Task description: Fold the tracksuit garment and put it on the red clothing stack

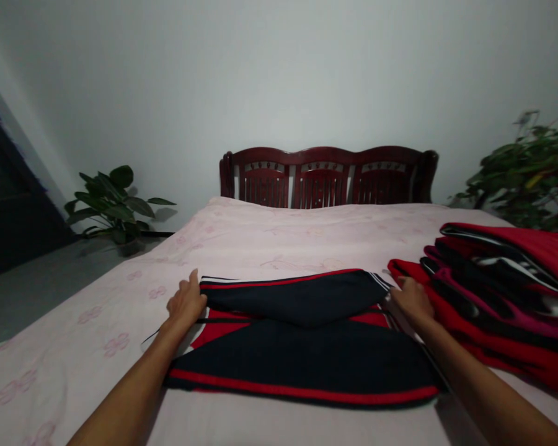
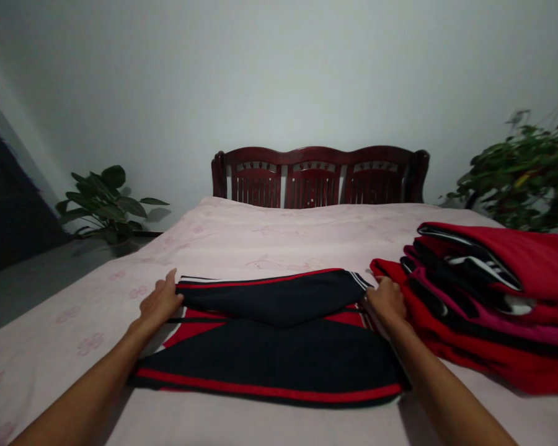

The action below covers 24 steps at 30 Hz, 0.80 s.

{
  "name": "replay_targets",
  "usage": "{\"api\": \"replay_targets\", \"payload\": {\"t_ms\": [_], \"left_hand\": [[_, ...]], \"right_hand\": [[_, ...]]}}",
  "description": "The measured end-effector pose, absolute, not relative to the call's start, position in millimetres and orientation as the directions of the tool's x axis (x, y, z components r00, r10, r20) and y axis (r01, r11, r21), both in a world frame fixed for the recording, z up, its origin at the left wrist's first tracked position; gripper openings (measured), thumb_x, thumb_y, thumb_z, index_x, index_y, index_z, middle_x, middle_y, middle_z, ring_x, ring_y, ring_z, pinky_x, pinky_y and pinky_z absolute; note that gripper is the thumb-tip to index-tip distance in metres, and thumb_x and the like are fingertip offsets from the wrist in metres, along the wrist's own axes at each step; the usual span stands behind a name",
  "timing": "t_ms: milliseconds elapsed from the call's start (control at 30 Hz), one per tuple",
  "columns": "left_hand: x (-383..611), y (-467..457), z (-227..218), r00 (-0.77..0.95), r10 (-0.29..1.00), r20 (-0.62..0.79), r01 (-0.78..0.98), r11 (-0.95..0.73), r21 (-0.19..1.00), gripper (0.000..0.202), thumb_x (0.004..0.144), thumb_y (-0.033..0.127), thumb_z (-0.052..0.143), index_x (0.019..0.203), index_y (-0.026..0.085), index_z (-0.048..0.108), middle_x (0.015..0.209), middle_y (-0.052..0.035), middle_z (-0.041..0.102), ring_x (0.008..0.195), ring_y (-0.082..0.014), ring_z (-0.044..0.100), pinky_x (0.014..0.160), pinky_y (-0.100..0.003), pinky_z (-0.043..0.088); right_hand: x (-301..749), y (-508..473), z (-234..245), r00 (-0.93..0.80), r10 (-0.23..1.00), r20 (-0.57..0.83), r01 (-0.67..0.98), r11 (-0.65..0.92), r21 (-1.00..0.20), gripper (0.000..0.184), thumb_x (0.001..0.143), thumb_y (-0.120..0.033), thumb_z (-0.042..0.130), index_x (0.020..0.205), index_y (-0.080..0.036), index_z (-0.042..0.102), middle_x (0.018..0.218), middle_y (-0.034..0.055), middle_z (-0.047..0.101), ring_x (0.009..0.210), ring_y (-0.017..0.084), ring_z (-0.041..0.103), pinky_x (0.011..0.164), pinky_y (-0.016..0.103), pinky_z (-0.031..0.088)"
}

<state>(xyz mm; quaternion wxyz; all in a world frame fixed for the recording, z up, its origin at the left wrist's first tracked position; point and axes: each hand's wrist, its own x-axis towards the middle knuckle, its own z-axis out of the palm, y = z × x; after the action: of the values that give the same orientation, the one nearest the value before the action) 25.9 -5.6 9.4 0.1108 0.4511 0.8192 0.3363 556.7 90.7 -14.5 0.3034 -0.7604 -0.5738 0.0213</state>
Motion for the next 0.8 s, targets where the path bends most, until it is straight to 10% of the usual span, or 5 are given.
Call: {"api": "replay_targets", "payload": {"t_ms": [200, 433, 800], "left_hand": [[115, -3, 3, -0.012, 0.932, 0.361, 0.994, -0.029, 0.108, 0.048, 0.097, 0.031, 0.042, 0.144, 0.022, 0.046, 0.149, -0.0136, 0.048, 0.14, -0.0303, 0.038, 0.115, -0.048, 0.027], [102, 0, -46, -0.058, 0.98, 0.189, 0.997, 0.046, 0.068, 0.055, 0.095, 0.048, 0.042, 0.146, 0.026, 0.046, 0.155, -0.0192, 0.039, 0.144, -0.043, 0.029, 0.109, -0.071, 0.015], [51, -7, -56, -0.014, 0.996, 0.086, 0.994, 0.005, 0.105, 0.059, 0.094, 0.05, 0.043, 0.15, 0.029, 0.038, 0.16, -0.0141, 0.029, 0.148, -0.0354, 0.023, 0.113, -0.063, 0.018]], "right_hand": [[463, 75, 7, -0.236, 0.875, 0.423, 0.939, 0.317, -0.132, 0.052, 0.098, -0.037, 0.031, 0.138, -0.011, 0.051, 0.144, 0.0184, 0.051, 0.135, 0.028, 0.045, 0.113, 0.043, 0.034], [457, 88, -27, -0.229, 0.963, 0.145, 0.973, 0.225, 0.042, 0.057, 0.098, -0.047, 0.033, 0.148, -0.021, 0.042, 0.156, 0.0107, 0.037, 0.145, 0.032, 0.029, 0.115, 0.053, 0.024], [494, 82, -33, -0.187, 0.981, 0.056, 0.982, 0.189, -0.026, 0.062, 0.098, -0.043, 0.034, 0.15, -0.011, 0.038, 0.158, 0.0146, 0.033, 0.146, 0.029, 0.029, 0.118, 0.044, 0.026]]}}
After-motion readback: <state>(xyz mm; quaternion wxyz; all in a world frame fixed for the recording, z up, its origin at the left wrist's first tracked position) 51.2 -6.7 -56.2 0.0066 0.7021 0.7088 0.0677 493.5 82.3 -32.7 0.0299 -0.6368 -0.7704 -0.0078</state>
